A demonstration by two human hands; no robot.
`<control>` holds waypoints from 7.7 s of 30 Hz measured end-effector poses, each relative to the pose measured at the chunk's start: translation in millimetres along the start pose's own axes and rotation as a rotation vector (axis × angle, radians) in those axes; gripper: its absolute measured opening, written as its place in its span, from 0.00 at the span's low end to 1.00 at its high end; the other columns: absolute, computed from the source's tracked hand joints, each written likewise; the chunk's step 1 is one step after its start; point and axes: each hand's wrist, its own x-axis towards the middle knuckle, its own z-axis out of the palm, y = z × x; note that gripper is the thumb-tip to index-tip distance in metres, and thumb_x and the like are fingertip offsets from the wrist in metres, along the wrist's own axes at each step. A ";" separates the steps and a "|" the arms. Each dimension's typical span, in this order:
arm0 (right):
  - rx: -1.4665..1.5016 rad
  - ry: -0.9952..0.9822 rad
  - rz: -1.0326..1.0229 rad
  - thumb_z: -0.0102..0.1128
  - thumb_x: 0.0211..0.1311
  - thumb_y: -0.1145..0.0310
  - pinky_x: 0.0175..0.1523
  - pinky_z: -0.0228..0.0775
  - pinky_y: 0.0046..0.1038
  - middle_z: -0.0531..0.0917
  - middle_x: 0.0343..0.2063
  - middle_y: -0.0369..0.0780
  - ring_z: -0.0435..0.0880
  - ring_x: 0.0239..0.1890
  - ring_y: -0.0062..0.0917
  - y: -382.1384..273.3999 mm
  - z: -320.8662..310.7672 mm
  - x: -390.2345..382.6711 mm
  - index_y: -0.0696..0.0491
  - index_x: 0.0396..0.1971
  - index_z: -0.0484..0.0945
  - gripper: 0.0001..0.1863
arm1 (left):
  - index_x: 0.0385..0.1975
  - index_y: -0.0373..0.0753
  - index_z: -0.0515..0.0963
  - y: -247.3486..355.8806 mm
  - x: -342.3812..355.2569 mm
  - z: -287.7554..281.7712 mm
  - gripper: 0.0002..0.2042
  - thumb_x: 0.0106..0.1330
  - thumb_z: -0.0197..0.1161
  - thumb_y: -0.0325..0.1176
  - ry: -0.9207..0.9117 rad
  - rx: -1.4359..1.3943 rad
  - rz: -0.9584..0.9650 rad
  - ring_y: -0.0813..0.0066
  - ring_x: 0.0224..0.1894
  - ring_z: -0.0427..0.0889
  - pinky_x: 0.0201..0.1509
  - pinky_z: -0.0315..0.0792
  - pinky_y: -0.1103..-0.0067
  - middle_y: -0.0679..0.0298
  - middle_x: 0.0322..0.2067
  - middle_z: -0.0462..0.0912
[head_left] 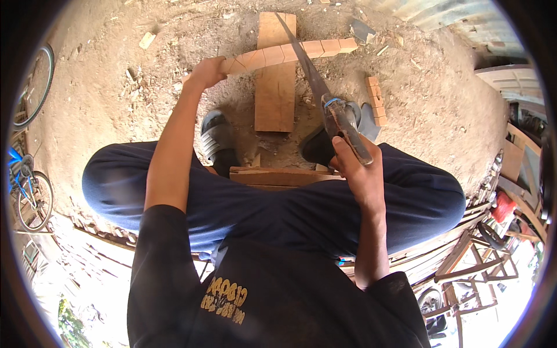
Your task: The person sits on the ground and uses a hand saw to cut a curved wooden piece into smaller segments. They repeatedly position the wood, saw along marked lines, and separate the cut pieces.
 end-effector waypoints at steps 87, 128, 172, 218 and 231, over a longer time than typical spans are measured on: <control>0.108 -0.001 -0.003 0.61 0.68 0.66 0.29 0.58 0.24 0.71 0.19 0.30 0.65 0.24 0.13 -20.5 6.3 -1.6 0.58 0.25 0.74 0.14 | 0.62 0.38 0.72 239.6 -232.5 -176.4 0.27 0.64 0.65 0.40 -0.253 -0.514 0.772 0.47 0.50 0.82 0.55 0.76 0.61 0.49 0.50 0.81; 0.054 0.046 0.057 0.61 0.68 0.68 0.30 0.61 0.24 0.72 0.18 0.33 0.67 0.25 0.13 -23.6 0.0 1.8 0.60 0.29 0.76 0.11 | 0.54 0.36 0.69 12.7 -30.0 -44.0 0.32 0.55 0.73 0.48 -0.254 -0.063 0.168 0.44 0.48 0.84 0.52 0.76 0.59 0.42 0.42 0.84; 0.013 -0.005 -0.137 0.63 0.67 0.61 0.32 0.68 0.33 0.75 0.17 0.43 0.72 0.22 0.23 91.7 84.8 9.2 0.59 0.30 0.79 0.15 | 0.50 0.28 0.75 83.1 -7.1 60.5 0.44 0.52 0.67 0.69 0.122 -0.249 -0.165 0.40 0.49 0.84 0.54 0.77 0.56 0.37 0.43 0.84; 0.128 0.030 -0.089 0.64 0.67 0.61 0.30 0.68 0.28 0.74 0.17 0.36 0.71 0.24 0.15 100.0 92.7 32.4 0.60 0.34 0.80 0.15 | 0.46 0.31 0.77 82.6 -52.9 55.1 0.29 0.58 0.69 0.53 0.255 -0.503 -0.051 0.38 0.49 0.82 0.52 0.75 0.57 0.38 0.41 0.84; 0.038 -0.017 -0.101 0.64 0.66 0.60 0.36 0.72 0.29 0.79 0.21 0.41 0.76 0.27 0.18 101.7 99.6 43.3 0.60 0.37 0.81 0.16 | 0.50 0.32 0.79 74.0 -20.8 59.1 0.28 0.63 0.64 0.53 0.278 -0.649 -0.016 0.41 0.48 0.83 0.51 0.76 0.59 0.40 0.42 0.85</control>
